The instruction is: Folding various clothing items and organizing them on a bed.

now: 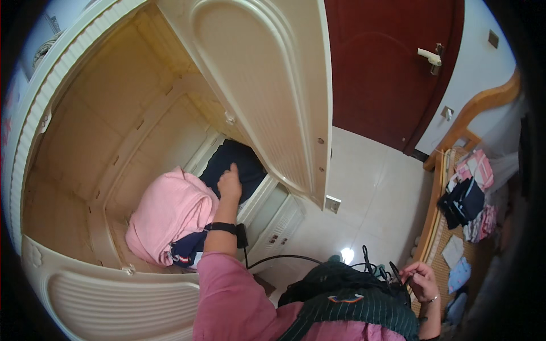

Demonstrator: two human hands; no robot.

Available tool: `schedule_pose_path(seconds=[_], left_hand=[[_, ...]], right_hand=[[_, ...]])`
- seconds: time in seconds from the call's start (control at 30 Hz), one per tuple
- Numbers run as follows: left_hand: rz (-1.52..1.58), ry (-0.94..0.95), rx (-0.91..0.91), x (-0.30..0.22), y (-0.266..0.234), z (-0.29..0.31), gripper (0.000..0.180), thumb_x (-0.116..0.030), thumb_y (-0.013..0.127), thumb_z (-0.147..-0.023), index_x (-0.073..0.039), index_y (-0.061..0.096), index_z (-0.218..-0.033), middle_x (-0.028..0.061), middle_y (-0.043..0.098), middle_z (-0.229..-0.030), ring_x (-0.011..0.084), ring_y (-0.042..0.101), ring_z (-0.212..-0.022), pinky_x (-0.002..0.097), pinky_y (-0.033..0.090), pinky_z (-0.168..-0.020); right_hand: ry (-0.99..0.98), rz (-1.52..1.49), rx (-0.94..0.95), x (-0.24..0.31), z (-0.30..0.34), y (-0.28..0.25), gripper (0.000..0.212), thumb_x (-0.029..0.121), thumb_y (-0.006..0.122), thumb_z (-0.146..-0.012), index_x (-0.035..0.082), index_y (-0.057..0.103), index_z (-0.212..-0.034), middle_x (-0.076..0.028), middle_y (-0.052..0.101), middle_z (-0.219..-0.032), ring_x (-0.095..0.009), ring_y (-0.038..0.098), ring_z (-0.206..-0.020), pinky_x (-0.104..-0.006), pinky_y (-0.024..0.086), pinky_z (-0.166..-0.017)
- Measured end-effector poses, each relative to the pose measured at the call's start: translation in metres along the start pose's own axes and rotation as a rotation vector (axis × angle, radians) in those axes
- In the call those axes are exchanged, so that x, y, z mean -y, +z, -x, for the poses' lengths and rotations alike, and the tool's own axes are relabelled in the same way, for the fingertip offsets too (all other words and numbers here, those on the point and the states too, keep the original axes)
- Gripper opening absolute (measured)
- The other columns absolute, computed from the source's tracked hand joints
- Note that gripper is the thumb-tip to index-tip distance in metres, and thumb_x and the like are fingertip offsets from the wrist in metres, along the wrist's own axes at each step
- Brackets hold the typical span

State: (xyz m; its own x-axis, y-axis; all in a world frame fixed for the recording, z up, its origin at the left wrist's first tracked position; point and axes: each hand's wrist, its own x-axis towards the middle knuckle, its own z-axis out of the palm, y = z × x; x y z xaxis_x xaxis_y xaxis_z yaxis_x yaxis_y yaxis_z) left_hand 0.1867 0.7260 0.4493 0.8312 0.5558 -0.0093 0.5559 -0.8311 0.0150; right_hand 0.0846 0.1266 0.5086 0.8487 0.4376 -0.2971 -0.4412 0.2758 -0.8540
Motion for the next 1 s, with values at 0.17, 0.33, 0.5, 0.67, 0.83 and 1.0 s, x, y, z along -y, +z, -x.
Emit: schedule_pose_path(seconds=[0.17, 0.33, 0.5, 0.67, 0.83, 1.0], left_hand=[[0.411, -0.210, -0.549, 0.002, -0.053, -0.002, 0.049, 0.000, 0.053, -0.071, -0.010, 0.051, -0.119, 0.0209, 0.062, -0.095, 0.0386, 0.060, -0.090, 0.0440, 0.047, -0.078], [0.797, -0.089, -1.051, -0.031, -0.124, 0.052, 0.046, -0.001, 0.052, -0.071, -0.001, 0.051, -0.118, 0.0199, 0.062, -0.103, 0.0376, 0.059, -0.093, 0.0405, 0.045, -0.083], [1.085, 0.179, -1.147, -0.036, -0.119, 0.141, 0.049, -0.011, 0.054, -0.077, 0.002, 0.044, -0.123, 0.0170, 0.055, -0.116, 0.0317, 0.055, -0.103, 0.0378, 0.044, -0.088], [1.413, 0.312, -0.637, -0.084, -0.097, 0.227, 0.051, -0.015, 0.054, -0.079, 0.002, 0.041, -0.125, 0.0161, 0.053, -0.119, 0.0301, 0.053, -0.106, 0.0383, 0.043, -0.090], [1.698, 0.395, 0.416, -0.171, -0.057, 0.267, 0.053, -0.020, 0.054, -0.082, 0.001, 0.038, -0.128, 0.0153, 0.050, -0.122, 0.0286, 0.051, -0.108, 0.0387, 0.043, -0.091], [1.834, 0.316, 1.026, -0.247, -0.053, 0.278, 0.055, -0.024, 0.053, -0.084, 0.000, 0.035, -0.130, 0.0144, 0.048, -0.124, 0.0271, 0.050, -0.111, 0.0392, 0.043, -0.092]], right_hand=[[0.021, -0.004, -0.015, -0.003, -0.001, -0.002, 0.031, 0.021, 0.065, -0.079, -0.004, 0.056, -0.095, -0.016, 0.062, -0.093, -0.021, 0.061, -0.078, -0.0298, 0.049, -0.072], [0.046, -0.005, 0.020, 0.002, -0.012, -0.007, 0.028, 0.018, 0.063, -0.081, -0.004, 0.056, -0.096, -0.016, 0.062, -0.093, -0.019, 0.062, -0.078, -0.0293, 0.049, -0.071], [0.067, 0.052, 0.087, 0.015, -0.023, -0.008, 0.028, 0.017, 0.063, -0.081, -0.004, 0.056, -0.098, -0.015, 0.062, -0.094, -0.018, 0.061, -0.077, -0.0292, 0.050, -0.072], [0.099, 0.294, 0.113, 0.038, -0.024, -0.007, 0.045, 0.027, 0.066, -0.079, 0.000, 0.051, -0.112, -0.013, 0.061, -0.099, -0.020, 0.060, -0.087, -0.0311, 0.049, -0.074], [-0.025, 0.130, 0.328, 0.058, -0.037, -0.001, 0.066, 0.014, 0.060, -0.079, 0.004, 0.027, -0.136, -0.010, 0.045, -0.127, -0.017, 0.047, -0.111, -0.0321, 0.042, -0.090], [-0.061, 0.276, 0.153, 0.073, -0.012, -0.013, 0.067, 0.006, 0.067, -0.076, 0.003, 0.030, -0.133, -0.007, 0.045, -0.126, -0.014, 0.046, -0.112, -0.0307, 0.039, -0.094]])
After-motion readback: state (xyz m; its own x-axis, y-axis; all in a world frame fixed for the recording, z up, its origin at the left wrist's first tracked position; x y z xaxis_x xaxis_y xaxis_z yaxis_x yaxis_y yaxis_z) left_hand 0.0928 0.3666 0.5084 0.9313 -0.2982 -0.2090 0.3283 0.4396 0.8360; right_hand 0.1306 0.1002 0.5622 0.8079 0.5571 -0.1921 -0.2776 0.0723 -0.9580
